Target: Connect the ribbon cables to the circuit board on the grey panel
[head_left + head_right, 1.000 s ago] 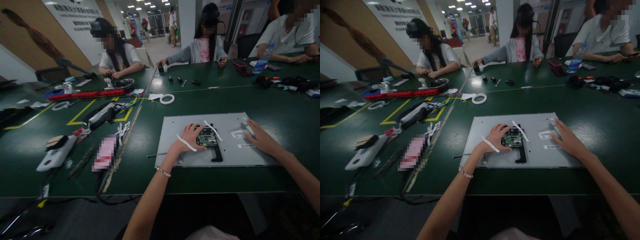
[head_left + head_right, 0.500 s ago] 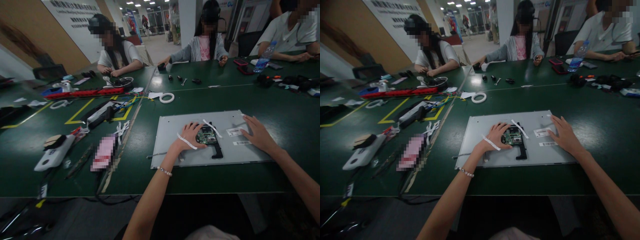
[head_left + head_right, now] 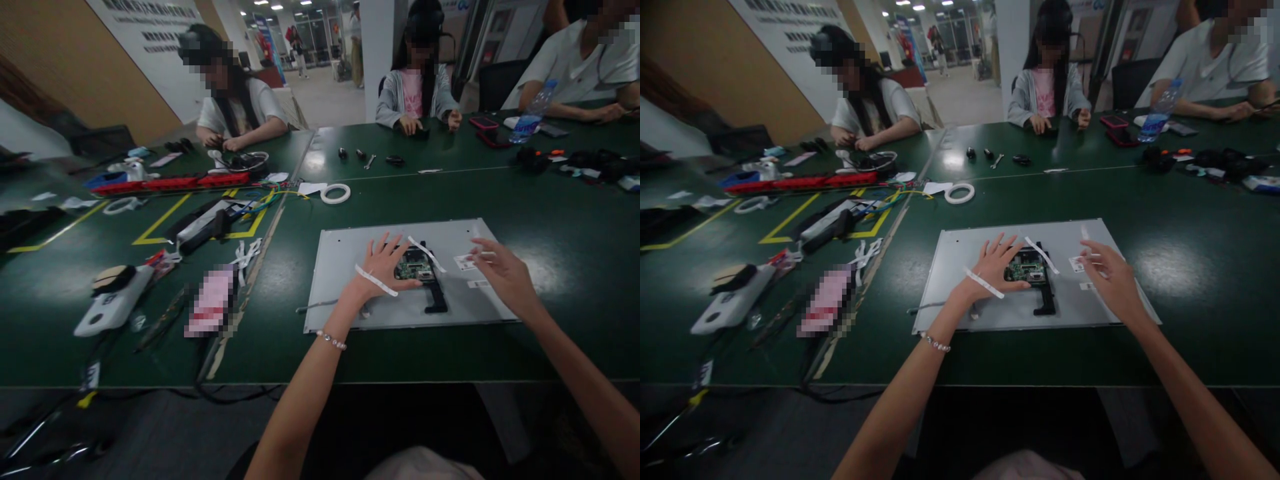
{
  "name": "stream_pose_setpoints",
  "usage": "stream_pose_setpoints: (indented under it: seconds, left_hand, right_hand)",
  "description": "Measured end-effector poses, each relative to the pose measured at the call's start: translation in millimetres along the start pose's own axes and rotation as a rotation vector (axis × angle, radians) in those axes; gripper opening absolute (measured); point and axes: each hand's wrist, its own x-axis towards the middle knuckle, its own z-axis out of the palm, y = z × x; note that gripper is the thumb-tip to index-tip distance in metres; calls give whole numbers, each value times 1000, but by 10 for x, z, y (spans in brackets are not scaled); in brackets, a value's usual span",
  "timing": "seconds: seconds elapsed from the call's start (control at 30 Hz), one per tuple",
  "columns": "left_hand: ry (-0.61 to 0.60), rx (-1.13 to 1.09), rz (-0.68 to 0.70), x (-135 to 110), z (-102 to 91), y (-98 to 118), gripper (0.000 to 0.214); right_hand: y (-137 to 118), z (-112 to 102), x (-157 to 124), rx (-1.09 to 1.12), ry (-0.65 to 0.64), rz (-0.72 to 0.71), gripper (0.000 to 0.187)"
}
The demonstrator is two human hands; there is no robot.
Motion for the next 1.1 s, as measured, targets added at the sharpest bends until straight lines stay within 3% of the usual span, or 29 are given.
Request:
stream_pose_setpoints:
  seconds: [0.1,0.23,0.5,0.83,1.1]
  left_hand:
    - [17,19,12,113,6,53,66]
    - [20,39,6,303,127,72,56]
    - [19,13,20,335,278,119,54]
    - [10,88,-73,311,285,188,46]
    - [30,186,-55,329,285,202,48]
  right_hand:
    - [2,104,74,-294,-123,-172,35]
    - [27,259,65,-502,-236,-314,42]
    - [45,303,-103,-696,-304,-352,52]
    - [66,305,-140,-831,-312,-431,53]
    - [-38,298,-194,-922,-297,-497,46]
